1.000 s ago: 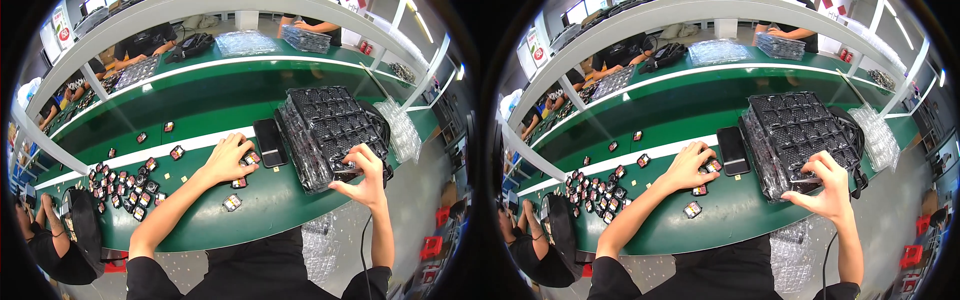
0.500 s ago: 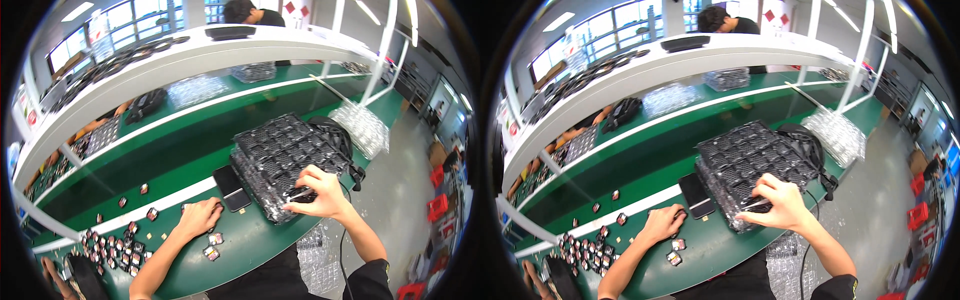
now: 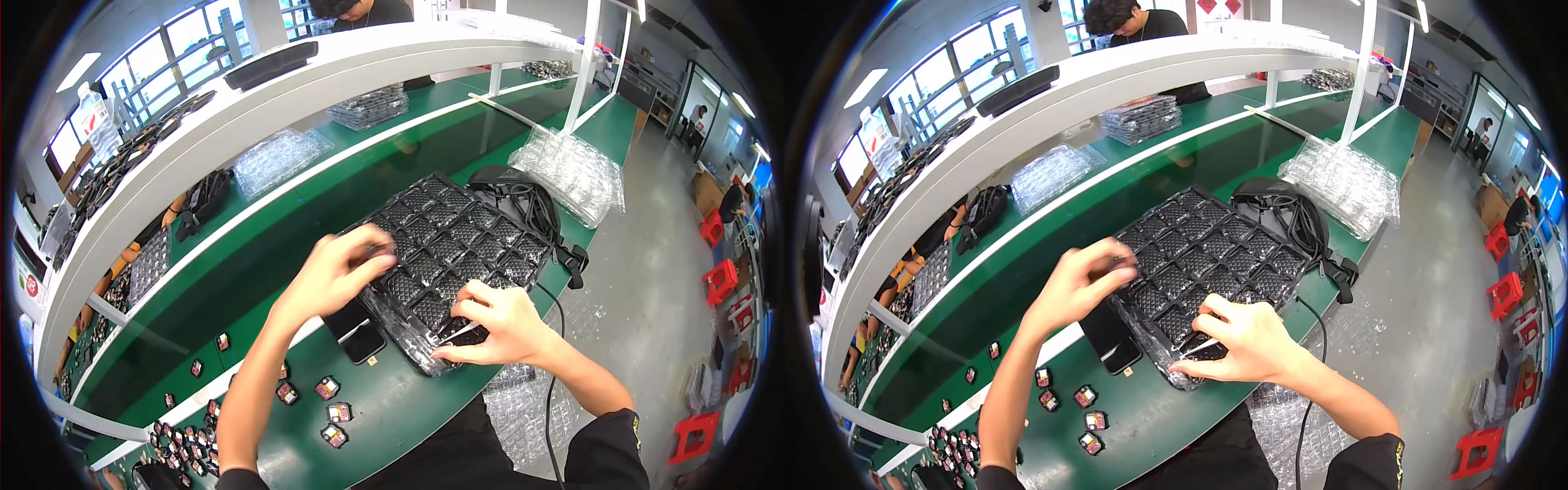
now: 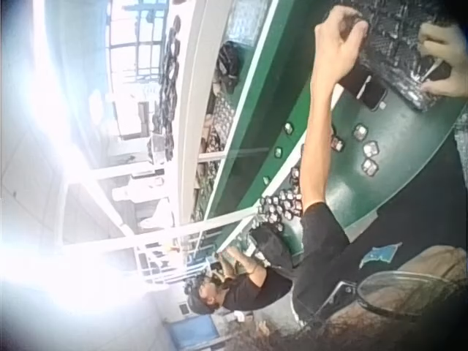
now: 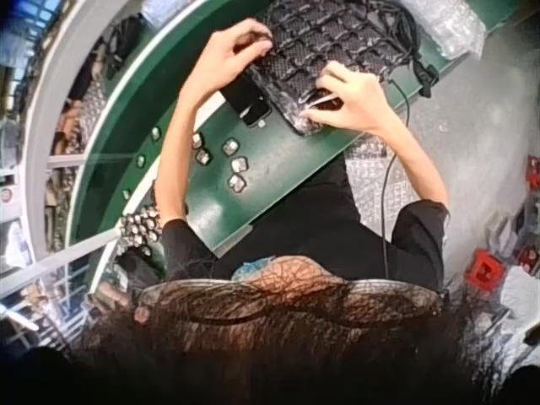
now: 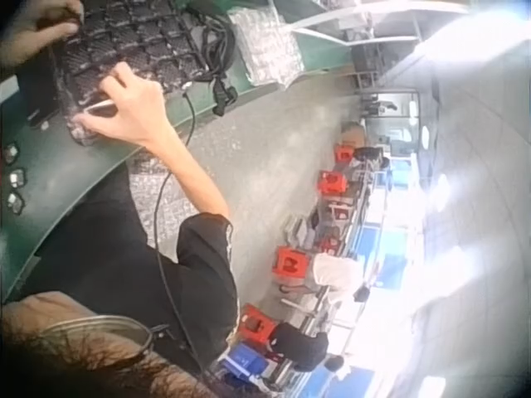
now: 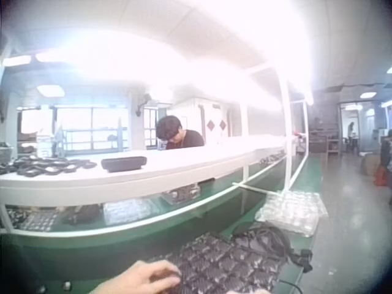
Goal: Assembling small internal electronic components into a casing using tweezers on an assembly line.
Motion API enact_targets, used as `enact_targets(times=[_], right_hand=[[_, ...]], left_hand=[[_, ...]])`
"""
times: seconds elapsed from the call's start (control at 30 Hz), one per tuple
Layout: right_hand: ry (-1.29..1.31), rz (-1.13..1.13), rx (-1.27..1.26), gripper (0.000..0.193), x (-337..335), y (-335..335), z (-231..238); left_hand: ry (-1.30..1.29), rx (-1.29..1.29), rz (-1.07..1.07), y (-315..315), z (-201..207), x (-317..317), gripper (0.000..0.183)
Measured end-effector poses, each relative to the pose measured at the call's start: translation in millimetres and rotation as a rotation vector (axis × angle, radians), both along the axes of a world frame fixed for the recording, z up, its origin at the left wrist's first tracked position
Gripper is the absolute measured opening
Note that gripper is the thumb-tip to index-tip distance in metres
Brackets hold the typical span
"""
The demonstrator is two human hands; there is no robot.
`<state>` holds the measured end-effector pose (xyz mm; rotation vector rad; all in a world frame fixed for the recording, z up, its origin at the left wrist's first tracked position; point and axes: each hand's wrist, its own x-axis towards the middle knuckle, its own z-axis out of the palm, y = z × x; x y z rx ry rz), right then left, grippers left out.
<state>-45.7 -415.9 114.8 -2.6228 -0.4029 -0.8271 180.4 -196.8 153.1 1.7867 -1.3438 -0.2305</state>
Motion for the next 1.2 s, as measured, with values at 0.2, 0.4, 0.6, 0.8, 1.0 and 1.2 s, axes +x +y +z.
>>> enact_targets(times=[0.2, 0.4, 0.6, 0.8, 1.0, 1.2], right_hand=[[-0.005, 0.029, 0.024, 0.057, 1, -1, -7], [0.018, 0.031, 0.071, 0.057, 3, -4, -11], [-0.01, 0.043, 0.093, 0.058, 6, -3, -14], [-0.013, 0.039, 0.058, 0.052, 7, -2, -12], [0.016, 0.026, 0.06, 0.052, 5, -3, -10], [0.026, 0.039, 0.194, 0.053, 11, -4, 9]], left_hand=[[-0.206, 0.436, -0.4, -107, 29, 26, 0.034], [-0.157, 0.411, -0.176, -128, 13, 44, 0.041], [-0.35, 0.207, -0.081, -136, 0, 64, 0.035], [-0.448, 0.131, 0.05, -126, 7, 65, 0.027], [-0.383, 0.208, -0.16, -74, 8, 45, 0.036], [-0.202, 0.11, -0.125, -45, -6, 37, 0.036]])
